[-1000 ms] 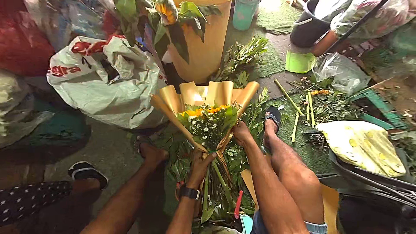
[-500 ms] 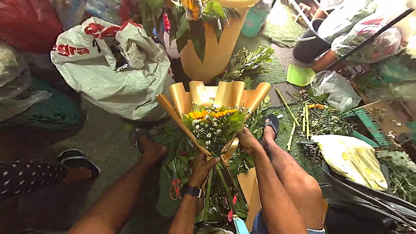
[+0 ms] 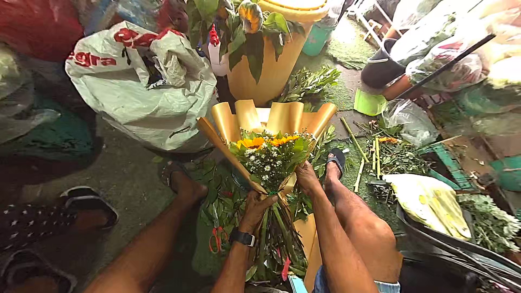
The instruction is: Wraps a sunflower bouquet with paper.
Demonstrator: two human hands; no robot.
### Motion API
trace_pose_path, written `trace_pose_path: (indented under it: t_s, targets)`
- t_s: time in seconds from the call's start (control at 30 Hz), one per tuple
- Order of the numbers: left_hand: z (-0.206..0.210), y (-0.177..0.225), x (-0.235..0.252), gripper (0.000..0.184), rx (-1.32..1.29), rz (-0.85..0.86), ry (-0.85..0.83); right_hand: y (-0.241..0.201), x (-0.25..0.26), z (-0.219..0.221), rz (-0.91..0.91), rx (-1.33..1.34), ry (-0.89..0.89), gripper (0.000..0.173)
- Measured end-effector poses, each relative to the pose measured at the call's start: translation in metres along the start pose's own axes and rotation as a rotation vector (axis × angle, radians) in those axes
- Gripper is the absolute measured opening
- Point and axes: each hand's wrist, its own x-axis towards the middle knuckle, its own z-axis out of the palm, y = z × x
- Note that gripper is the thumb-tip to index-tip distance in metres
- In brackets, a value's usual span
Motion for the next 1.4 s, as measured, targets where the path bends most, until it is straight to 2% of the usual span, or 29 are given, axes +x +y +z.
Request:
trace_pose_path:
  t_s: [0.23,0.37,0.5,0.6,0.67,0.8,0.93,1.03,1.27,1.4]
  targets:
    - [-0.006,-0.009,0.005,0.070,0.186,-0.028,0.096,0.014,0.003,0.004,-0.044,-0.056,0.217,0.032]
    - [-0.001,-0.008,0.004,0.072,0.283,-0.079,0.125,0.032,-0.027,0.008,0.080,0.152,0.178,0.047]
    - [0.003,-0.005,0.001,0.063,0.290,-0.053,0.139,0.049,-0.048,0.013,0.181,0.158,0.137,0.044]
    - [0.006,0.004,-0.002,0.063,0.304,-0.032,0.162,0.050,-0.058,0.021,0.092,0.127,0.105,0.042]
    - [0.008,0.017,-0.001,0.064,0.335,-0.021,0.188,0.042,-0.054,0.027,0.002,0.100,0.066,0.048]
    - [0.004,0.029,0.003,0.064,0.495,-0.065,0.247,0.069,-0.053,0.037,0.053,0.089,0.047,0.036]
    - [0.000,0.023,0.006,0.061,0.471,-0.072,0.241,0.108,-0.072,0.039,0.020,0.087,-0.012,0.029]
    - [-0.004,0.018,0.005,0.061,0.518,-0.077,0.239,0.109,-0.075,0.042,-0.045,0.118,0.024,0.025]
    - [0.003,0.018,0.003,0.079,0.513,-0.050,0.224,0.096,-0.081,0.048,-0.089,0.084,0.106,0.021]
    - [0.005,0.020,0.002,0.065,0.580,-0.017,0.270,0.091,-0.087,0.053,-0.077,0.070,0.134,0.019]
